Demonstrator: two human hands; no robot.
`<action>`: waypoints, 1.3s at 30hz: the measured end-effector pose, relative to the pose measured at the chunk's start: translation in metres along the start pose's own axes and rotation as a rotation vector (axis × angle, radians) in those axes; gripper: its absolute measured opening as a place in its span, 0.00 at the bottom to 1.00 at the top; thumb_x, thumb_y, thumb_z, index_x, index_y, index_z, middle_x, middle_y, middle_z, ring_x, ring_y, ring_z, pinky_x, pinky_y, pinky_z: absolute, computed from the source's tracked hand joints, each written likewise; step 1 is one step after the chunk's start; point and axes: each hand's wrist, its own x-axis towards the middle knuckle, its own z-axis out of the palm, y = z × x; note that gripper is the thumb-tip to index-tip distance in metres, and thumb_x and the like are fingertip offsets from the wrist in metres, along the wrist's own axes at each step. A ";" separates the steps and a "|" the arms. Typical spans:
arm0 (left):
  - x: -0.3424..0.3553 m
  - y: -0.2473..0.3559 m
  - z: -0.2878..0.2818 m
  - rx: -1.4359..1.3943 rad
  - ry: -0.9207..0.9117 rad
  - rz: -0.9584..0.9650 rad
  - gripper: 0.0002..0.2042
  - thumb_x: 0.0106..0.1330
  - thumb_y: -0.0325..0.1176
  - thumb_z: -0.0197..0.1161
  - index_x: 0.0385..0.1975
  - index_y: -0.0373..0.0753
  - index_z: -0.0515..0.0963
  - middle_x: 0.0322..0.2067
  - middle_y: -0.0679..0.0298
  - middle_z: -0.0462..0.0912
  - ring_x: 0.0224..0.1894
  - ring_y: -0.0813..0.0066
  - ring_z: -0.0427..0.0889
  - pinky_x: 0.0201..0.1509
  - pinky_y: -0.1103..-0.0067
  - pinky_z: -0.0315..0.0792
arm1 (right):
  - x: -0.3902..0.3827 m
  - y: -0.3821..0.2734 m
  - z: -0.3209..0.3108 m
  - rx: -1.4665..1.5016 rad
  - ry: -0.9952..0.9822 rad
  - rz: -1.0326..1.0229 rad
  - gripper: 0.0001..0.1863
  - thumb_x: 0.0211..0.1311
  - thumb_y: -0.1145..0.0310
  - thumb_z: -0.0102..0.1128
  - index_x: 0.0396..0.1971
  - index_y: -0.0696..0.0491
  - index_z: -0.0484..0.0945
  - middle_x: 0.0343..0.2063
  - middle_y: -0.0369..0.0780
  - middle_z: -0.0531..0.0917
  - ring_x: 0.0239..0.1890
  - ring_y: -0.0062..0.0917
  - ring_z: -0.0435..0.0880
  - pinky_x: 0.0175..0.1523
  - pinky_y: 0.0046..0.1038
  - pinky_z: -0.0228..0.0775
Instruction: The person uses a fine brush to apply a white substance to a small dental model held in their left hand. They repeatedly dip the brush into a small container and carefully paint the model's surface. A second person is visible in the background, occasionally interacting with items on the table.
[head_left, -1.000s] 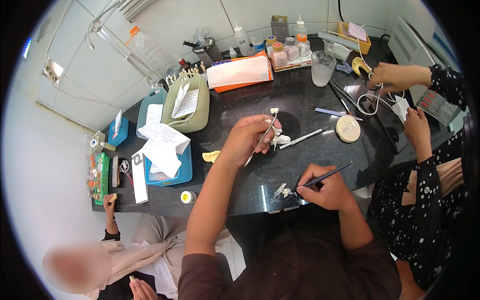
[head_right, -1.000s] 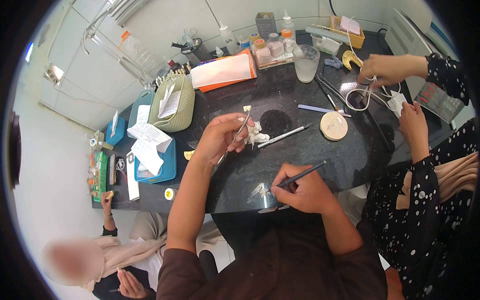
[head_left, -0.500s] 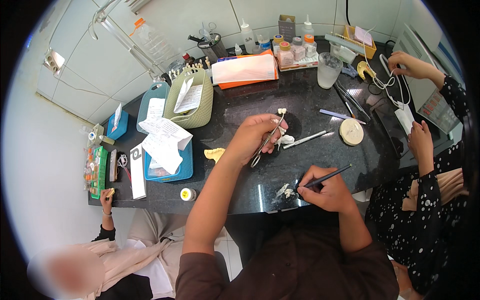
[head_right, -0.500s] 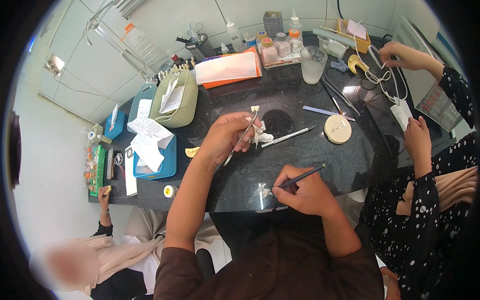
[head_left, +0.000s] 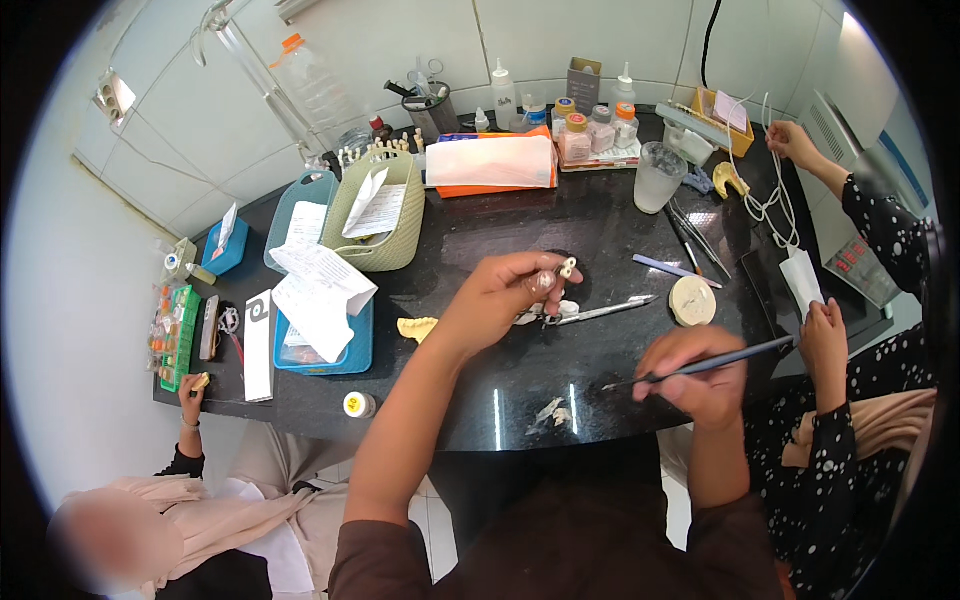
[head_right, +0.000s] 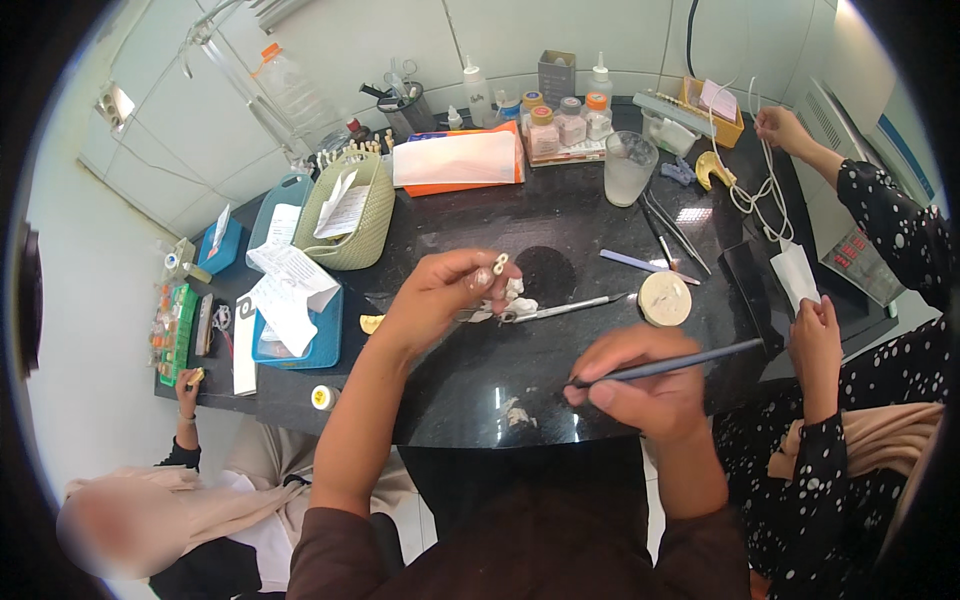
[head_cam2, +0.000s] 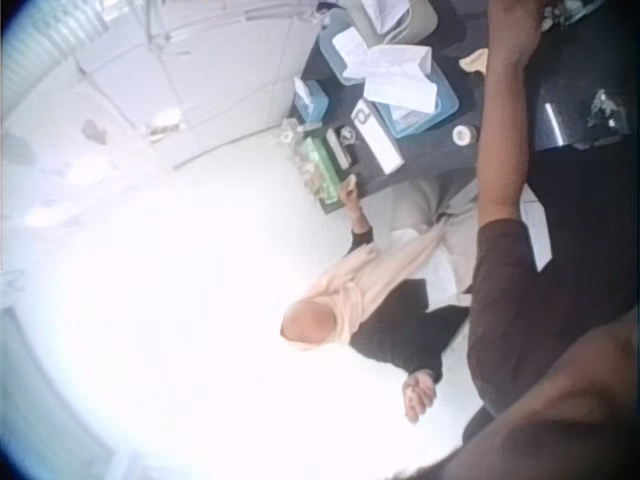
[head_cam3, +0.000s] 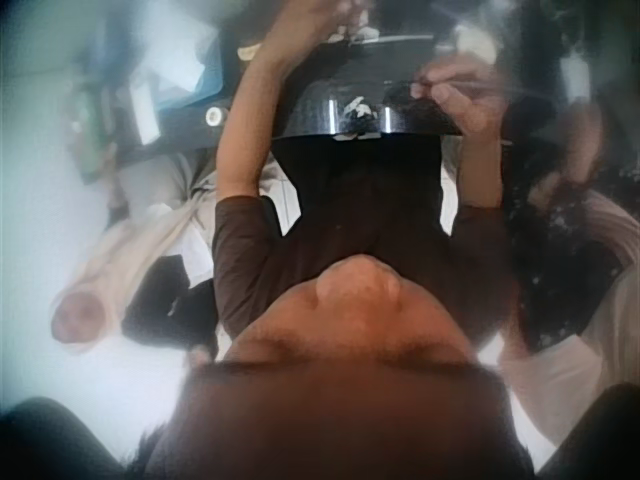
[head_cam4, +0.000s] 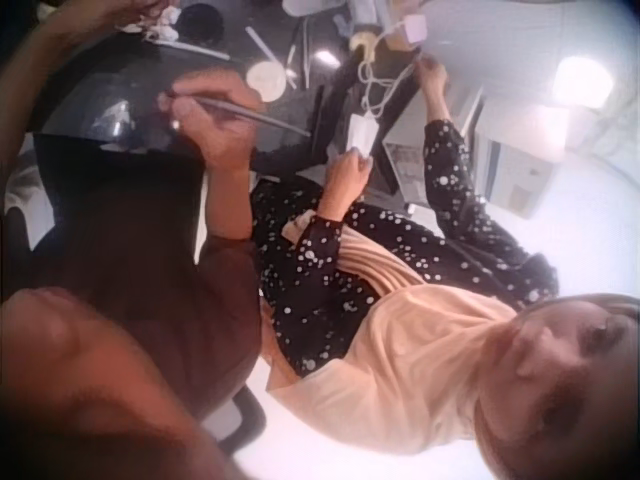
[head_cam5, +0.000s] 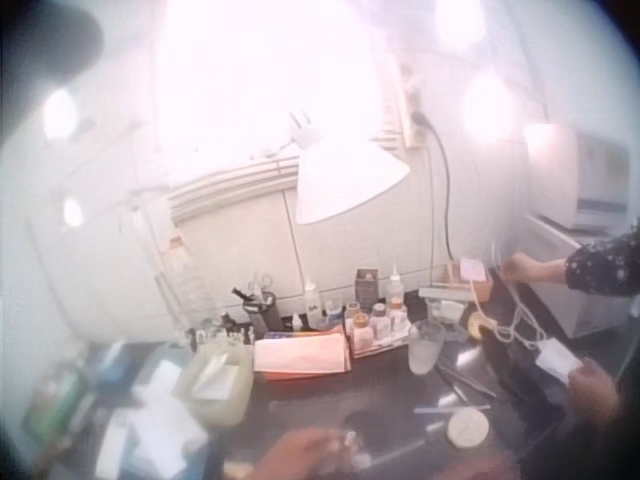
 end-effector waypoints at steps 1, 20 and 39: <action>0.000 0.000 0.000 0.037 -0.008 0.037 0.11 0.69 0.31 0.55 0.43 0.31 0.78 0.32 0.65 0.77 0.33 0.77 0.76 0.42 0.79 0.71 | 0.012 -0.008 -0.003 -0.019 -0.032 -0.121 0.08 0.49 0.83 0.64 0.29 0.61 0.75 0.25 0.43 0.81 0.30 0.30 0.84 0.37 0.28 0.78; -0.006 0.018 0.013 0.874 0.028 0.422 0.20 0.46 0.18 0.58 0.42 0.40 0.80 0.22 0.61 0.74 0.26 0.61 0.76 0.30 0.71 0.69 | 0.067 0.004 -0.031 -0.515 -0.301 -0.293 0.15 0.42 0.80 0.69 0.26 0.46 0.73 0.21 0.33 0.78 0.45 0.43 0.85 0.64 0.55 0.55; -0.003 0.009 0.016 0.798 0.085 0.470 0.18 0.44 0.18 0.59 0.40 0.33 0.80 0.21 0.57 0.76 0.23 0.61 0.77 0.27 0.73 0.68 | 0.060 0.013 -0.022 -0.546 -0.255 -0.248 0.15 0.43 0.81 0.65 0.24 0.45 0.70 0.20 0.31 0.75 0.47 0.50 0.82 0.68 0.64 0.37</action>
